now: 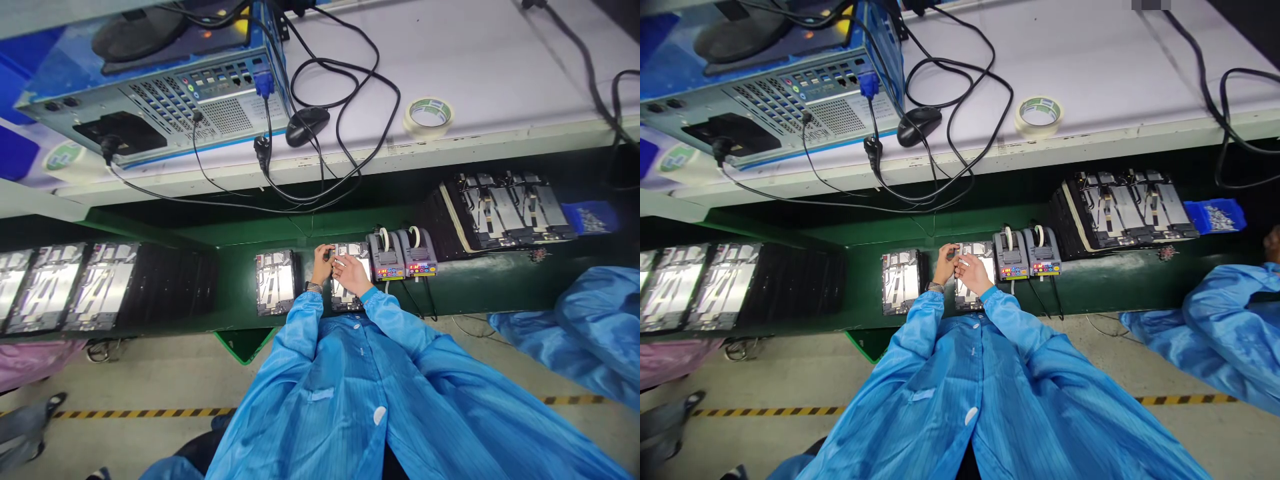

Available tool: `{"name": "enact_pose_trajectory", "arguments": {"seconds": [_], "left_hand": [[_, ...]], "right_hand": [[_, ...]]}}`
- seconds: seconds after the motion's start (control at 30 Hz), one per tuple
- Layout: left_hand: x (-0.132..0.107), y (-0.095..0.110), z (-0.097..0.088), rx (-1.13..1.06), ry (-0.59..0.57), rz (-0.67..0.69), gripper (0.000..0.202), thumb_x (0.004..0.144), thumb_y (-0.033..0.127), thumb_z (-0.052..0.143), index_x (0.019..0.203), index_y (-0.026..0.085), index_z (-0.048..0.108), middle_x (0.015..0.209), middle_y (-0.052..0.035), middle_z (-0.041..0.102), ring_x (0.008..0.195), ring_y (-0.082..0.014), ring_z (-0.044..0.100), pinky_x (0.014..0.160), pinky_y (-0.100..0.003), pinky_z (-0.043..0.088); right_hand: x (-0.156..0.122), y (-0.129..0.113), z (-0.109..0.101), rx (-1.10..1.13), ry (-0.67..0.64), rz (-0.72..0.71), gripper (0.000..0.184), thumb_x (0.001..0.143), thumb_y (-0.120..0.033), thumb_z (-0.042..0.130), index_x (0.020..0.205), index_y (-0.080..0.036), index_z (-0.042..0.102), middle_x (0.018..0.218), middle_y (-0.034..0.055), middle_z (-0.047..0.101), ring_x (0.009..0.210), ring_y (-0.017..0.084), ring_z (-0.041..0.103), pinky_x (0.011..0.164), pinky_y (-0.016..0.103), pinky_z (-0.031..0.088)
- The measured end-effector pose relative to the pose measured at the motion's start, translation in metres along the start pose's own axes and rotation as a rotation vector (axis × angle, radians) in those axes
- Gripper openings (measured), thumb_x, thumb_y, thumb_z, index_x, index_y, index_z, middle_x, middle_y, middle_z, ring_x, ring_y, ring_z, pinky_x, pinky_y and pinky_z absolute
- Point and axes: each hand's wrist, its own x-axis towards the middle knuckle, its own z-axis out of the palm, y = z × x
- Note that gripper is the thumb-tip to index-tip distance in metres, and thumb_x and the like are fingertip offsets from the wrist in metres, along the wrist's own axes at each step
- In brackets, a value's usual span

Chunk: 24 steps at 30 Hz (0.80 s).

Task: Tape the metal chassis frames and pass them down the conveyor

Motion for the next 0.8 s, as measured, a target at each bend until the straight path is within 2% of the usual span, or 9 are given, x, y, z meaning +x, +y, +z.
{"name": "enact_pose_trajectory", "arguments": {"seconds": [0.17,0.33,0.5,0.67,0.8], "left_hand": [[0.001,-0.0017,-0.0008,0.03,-0.016,0.022,0.027,0.086,0.013,0.062,0.109,0.025,0.071,0.138,-0.0107,0.047,0.129,-0.0249,0.051,0.1,-0.039,0.049],[0.0032,-0.006,-0.0014,0.016,-0.033,0.012,0.023,0.088,0.016,0.064,0.107,0.024,0.073,0.14,-0.0108,0.045,0.138,-0.0259,0.047,0.102,-0.039,0.049],[0.0052,-0.0059,-0.0016,0.003,-0.039,0.002,0.021,0.088,0.015,0.065,0.104,0.023,0.074,0.141,-0.0117,0.045,0.14,-0.0276,0.046,0.105,-0.041,0.049],[0.0073,-0.0034,-0.0021,0.014,-0.029,-0.003,0.02,0.086,0.013,0.067,0.101,0.024,0.075,0.137,-0.01,0.048,0.141,-0.0259,0.045,0.115,-0.043,0.041],[0.008,-0.0023,-0.0035,0.046,-0.033,0.028,0.023,0.084,0.011,0.068,0.101,0.025,0.076,0.137,-0.0102,0.049,0.142,-0.027,0.044,0.118,-0.046,0.038]], "right_hand": [[0.0024,-0.0007,-0.0003,0.031,0.005,0.007,0.031,0.095,-0.046,0.054,0.108,-0.019,0.061,0.086,0.0076,0.068,0.069,0.02,0.062,0.061,0.032,0.05],[0.0043,-0.0002,-0.0012,0.045,-0.003,0.007,0.032,0.096,-0.047,0.053,0.108,-0.018,0.06,0.086,0.0078,0.068,0.07,0.02,0.062,0.062,0.031,0.05],[0.0022,-0.0003,0.0024,0.022,0.01,0.003,0.028,0.095,-0.046,0.052,0.105,-0.02,0.059,0.085,0.0073,0.067,0.069,0.021,0.062,0.06,0.032,0.05],[0.0031,-0.0043,0.0059,0.068,0.023,0.007,0.026,0.095,-0.043,0.051,0.103,-0.02,0.06,0.083,0.0072,0.066,0.071,0.021,0.062,0.061,0.033,0.051],[0.0024,-0.0099,0.0042,0.031,0.027,0.025,0.023,0.094,-0.036,0.049,0.099,-0.018,0.063,0.073,0.0043,0.061,0.061,0.018,0.056,0.057,0.031,0.048]]}}
